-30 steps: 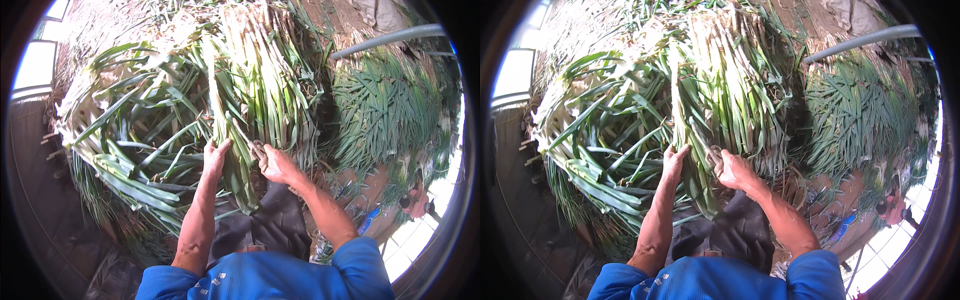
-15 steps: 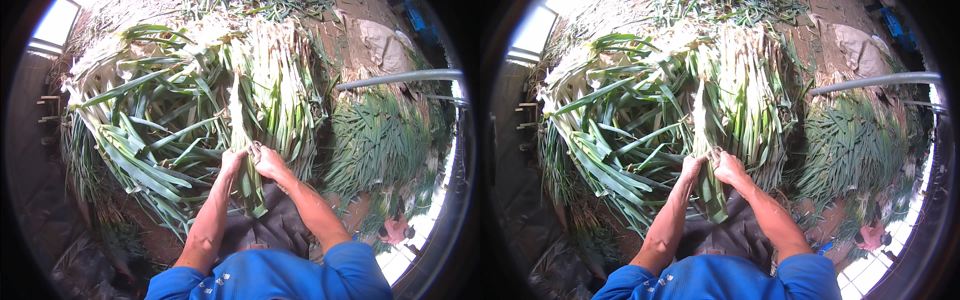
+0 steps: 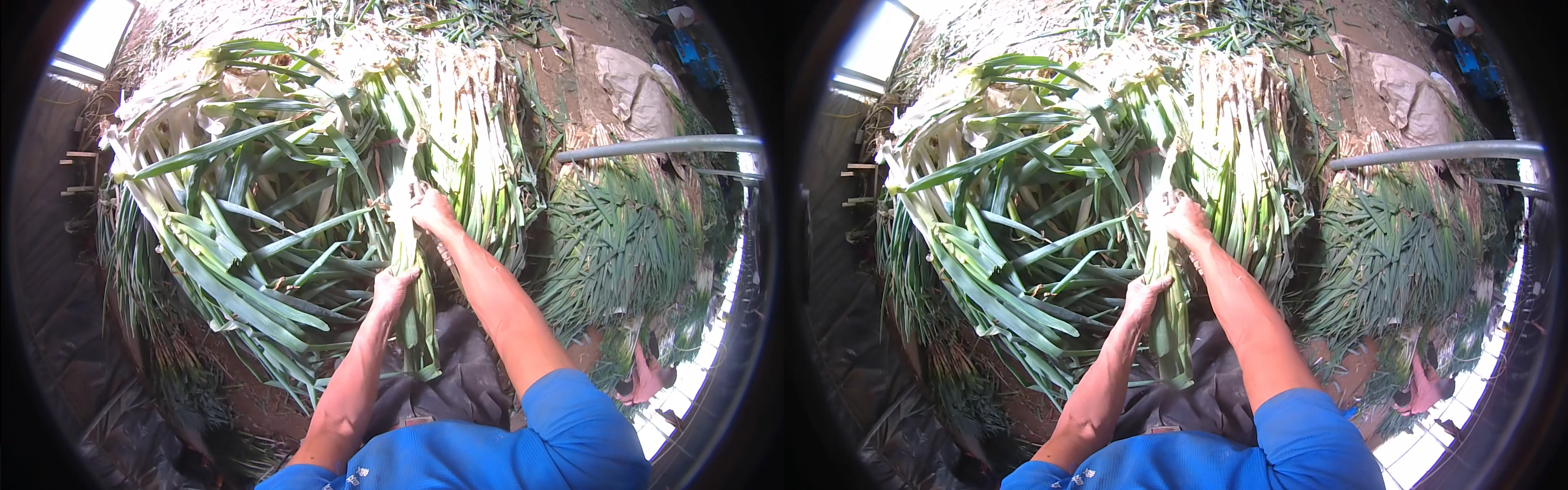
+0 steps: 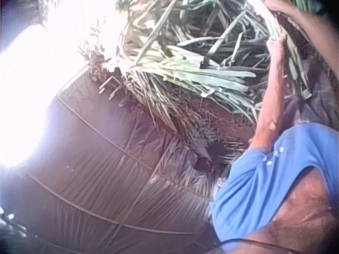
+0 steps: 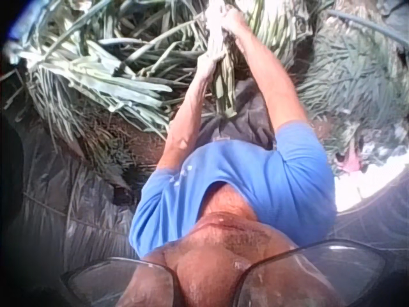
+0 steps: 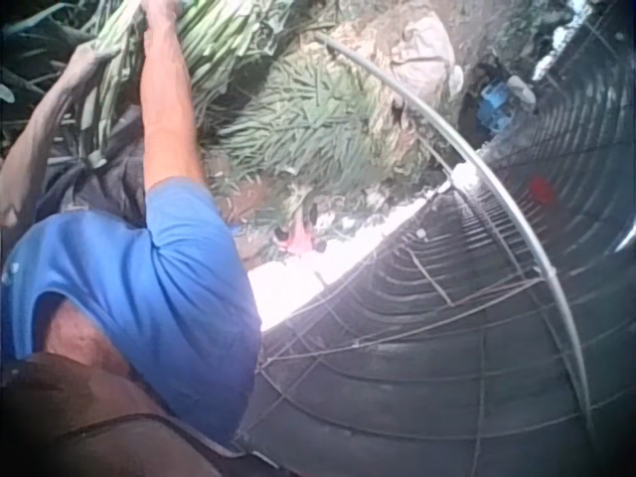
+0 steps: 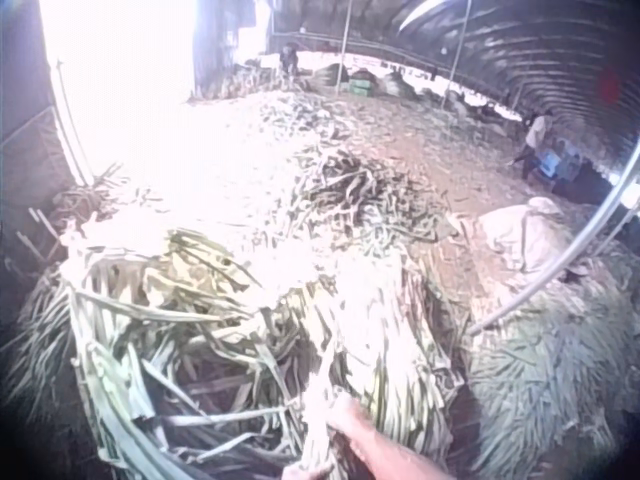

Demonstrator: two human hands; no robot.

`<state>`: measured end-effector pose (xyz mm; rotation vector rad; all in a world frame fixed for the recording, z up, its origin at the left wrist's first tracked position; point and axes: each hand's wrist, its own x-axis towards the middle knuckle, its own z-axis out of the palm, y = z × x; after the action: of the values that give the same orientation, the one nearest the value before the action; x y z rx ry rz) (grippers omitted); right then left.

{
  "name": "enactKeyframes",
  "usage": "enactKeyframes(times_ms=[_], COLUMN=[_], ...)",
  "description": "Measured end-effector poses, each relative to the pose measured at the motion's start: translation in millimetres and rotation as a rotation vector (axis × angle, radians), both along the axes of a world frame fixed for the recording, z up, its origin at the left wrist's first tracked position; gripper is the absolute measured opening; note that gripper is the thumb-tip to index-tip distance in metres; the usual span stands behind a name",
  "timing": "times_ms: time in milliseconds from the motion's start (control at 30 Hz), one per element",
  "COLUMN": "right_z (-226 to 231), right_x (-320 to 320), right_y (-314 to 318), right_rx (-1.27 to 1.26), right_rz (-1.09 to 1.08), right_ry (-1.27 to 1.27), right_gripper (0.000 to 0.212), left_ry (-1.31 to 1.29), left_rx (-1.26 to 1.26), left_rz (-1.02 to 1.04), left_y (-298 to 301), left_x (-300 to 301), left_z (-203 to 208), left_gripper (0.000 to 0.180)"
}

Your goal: The person repeatedly picks up bundles of long green plant stalks from a large pile, separates them by hand, and places them back onto the pile. The hands work continuously to sort and arrange the stalks.

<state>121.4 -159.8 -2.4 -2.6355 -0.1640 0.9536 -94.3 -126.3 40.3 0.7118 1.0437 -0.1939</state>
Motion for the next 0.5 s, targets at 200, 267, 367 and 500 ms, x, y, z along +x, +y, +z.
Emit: enactKeyframes(times_ms=[200,267,367,500], right_z=[-5.4,-12.4,-11.1,-113.9], right_x=[-20.8,-25.4,-38.1,28.6], right_y=[2.4,-12.5,-17.5,-144.9], right_rx=[0.060,-0.047,-0.024,0.381], right_rz=[-0.098,-0.126,0.021,-0.278], right_ry=[0.115,0.043,0.080,-0.205], right_gripper=[0.036,0.036,0.037,0.026], left_ry=[0.039,-0.010,-0.034,-0.250], left_rx=[-0.011,-0.001,0.113,0.236], left_rz=[0.041,0.037,0.043,0.090], left_y=[9.6,8.9,29.4,49.9], left_x=[-9.3,-3.5,-8.8,15.1], left_z=[-9.2,2.8,31.6,116.6], left_gripper=[0.014,0.017,0.026,0.030])
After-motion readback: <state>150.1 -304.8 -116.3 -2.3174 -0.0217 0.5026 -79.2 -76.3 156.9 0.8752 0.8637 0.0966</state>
